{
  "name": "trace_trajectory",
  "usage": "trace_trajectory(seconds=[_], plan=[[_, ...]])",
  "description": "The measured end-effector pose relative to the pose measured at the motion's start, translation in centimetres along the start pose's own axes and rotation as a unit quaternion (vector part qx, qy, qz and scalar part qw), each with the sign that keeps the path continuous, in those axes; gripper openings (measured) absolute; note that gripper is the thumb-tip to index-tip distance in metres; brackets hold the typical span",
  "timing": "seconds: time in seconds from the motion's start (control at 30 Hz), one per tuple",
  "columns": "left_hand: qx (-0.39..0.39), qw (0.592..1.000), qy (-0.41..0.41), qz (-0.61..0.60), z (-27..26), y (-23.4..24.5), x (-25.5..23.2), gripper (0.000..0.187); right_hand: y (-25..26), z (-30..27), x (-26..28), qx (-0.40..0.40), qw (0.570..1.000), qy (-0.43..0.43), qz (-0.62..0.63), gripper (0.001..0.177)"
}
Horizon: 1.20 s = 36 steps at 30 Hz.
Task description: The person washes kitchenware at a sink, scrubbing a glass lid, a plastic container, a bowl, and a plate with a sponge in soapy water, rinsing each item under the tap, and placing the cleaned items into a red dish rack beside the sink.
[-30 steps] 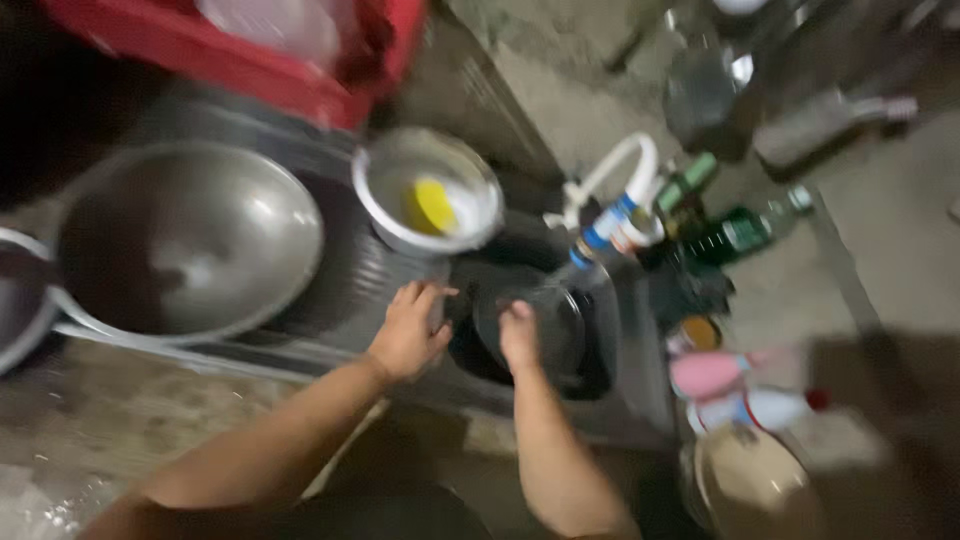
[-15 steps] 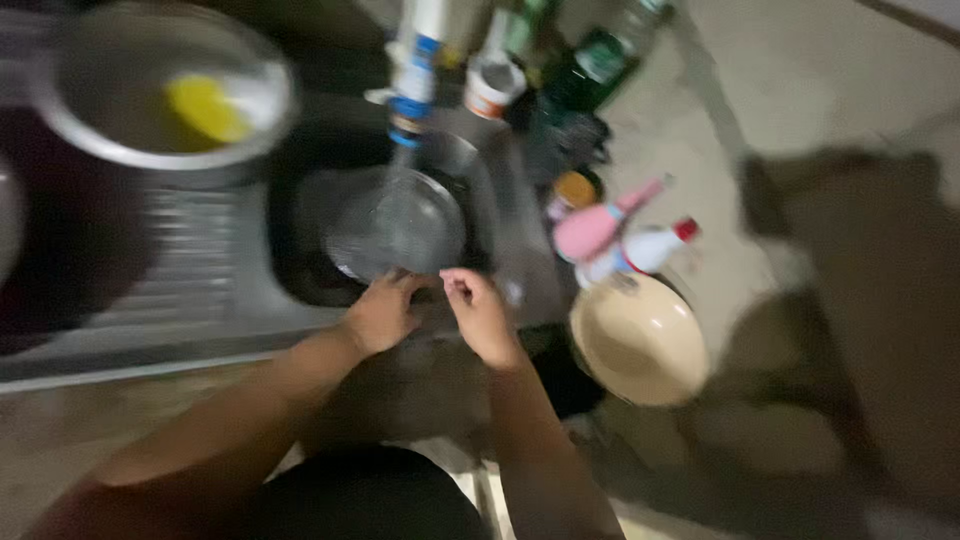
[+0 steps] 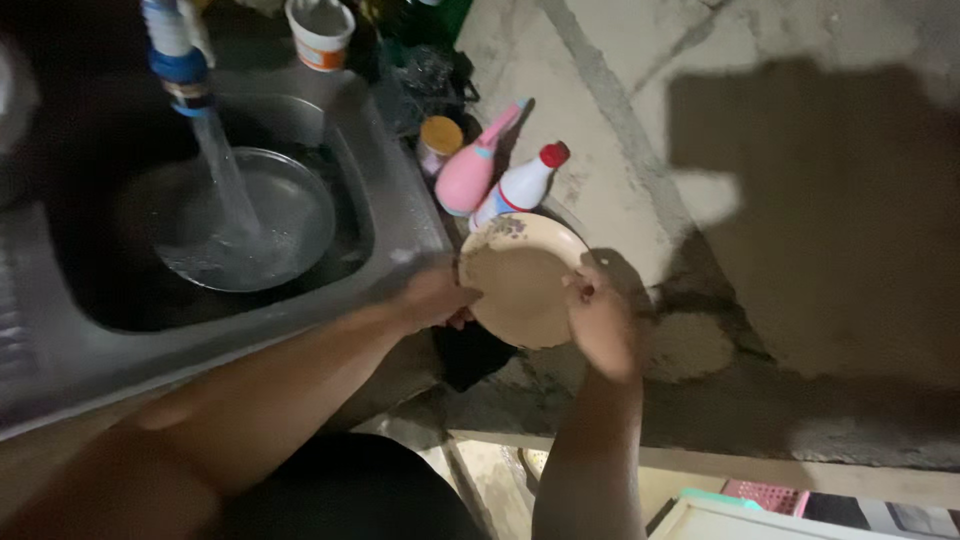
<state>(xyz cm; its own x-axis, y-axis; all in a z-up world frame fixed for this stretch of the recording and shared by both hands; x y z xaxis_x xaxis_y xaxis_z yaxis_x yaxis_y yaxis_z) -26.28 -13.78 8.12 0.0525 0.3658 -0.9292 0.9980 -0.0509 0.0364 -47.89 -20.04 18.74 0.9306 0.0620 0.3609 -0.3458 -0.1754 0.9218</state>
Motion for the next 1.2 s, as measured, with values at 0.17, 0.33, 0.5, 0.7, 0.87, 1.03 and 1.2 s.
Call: trace_trajectory(seconds=[0.17,0.33,0.5,0.7,0.87,1.03,1.2], plan=[[-0.091,0.995,-0.036,-0.032,-0.4,-0.4,-0.9,0.062,-0.1,1.4,-2.4,-0.062,0.995,0.068,-0.035,0.047],[-0.111,0.981,-0.092,-0.126,-1.7,1.2,-1.5,0.054,1.6,1.1,0.8,-0.109,0.989,0.087,0.057,0.041],[-0.203,0.942,-0.096,-0.25,-5.1,7.2,0.0,0.063,1.2,0.0,7.1,-0.105,0.904,0.28,0.306,0.022],[-0.321,0.927,0.006,-0.195,-15.5,16.9,9.0,0.061,-9.6,2.9,16.5,0.131,0.783,0.34,0.504,0.016],[-0.454,0.83,-0.055,-0.32,-23.4,20.1,14.7,0.054,-26.1,7.0,24.8,0.258,0.809,0.292,0.439,0.024],[-0.542,0.778,-0.041,-0.317,-27.4,21.4,16.0,0.056,-40.8,13.5,30.5,0.442,0.763,0.111,0.459,0.015],[-0.577,0.728,-0.043,-0.367,-28.9,21.8,16.6,0.055,-46.3,19.5,37.4,0.539,0.681,0.005,0.495,0.015]])
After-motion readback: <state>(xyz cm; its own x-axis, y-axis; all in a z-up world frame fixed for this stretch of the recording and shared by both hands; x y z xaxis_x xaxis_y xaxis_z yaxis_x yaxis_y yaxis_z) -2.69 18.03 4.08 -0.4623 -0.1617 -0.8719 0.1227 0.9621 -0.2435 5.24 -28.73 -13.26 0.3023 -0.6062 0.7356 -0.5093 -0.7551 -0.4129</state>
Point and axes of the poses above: each hand's wrist, its own z-axis towards the middle knuckle, its own y-axis out of the back of the hand, x = y × z, the point moved 1 cm from there along z, towards the middle knuckle, and after that the axes turned 3 degrees about -z, right-handed, at the moved point
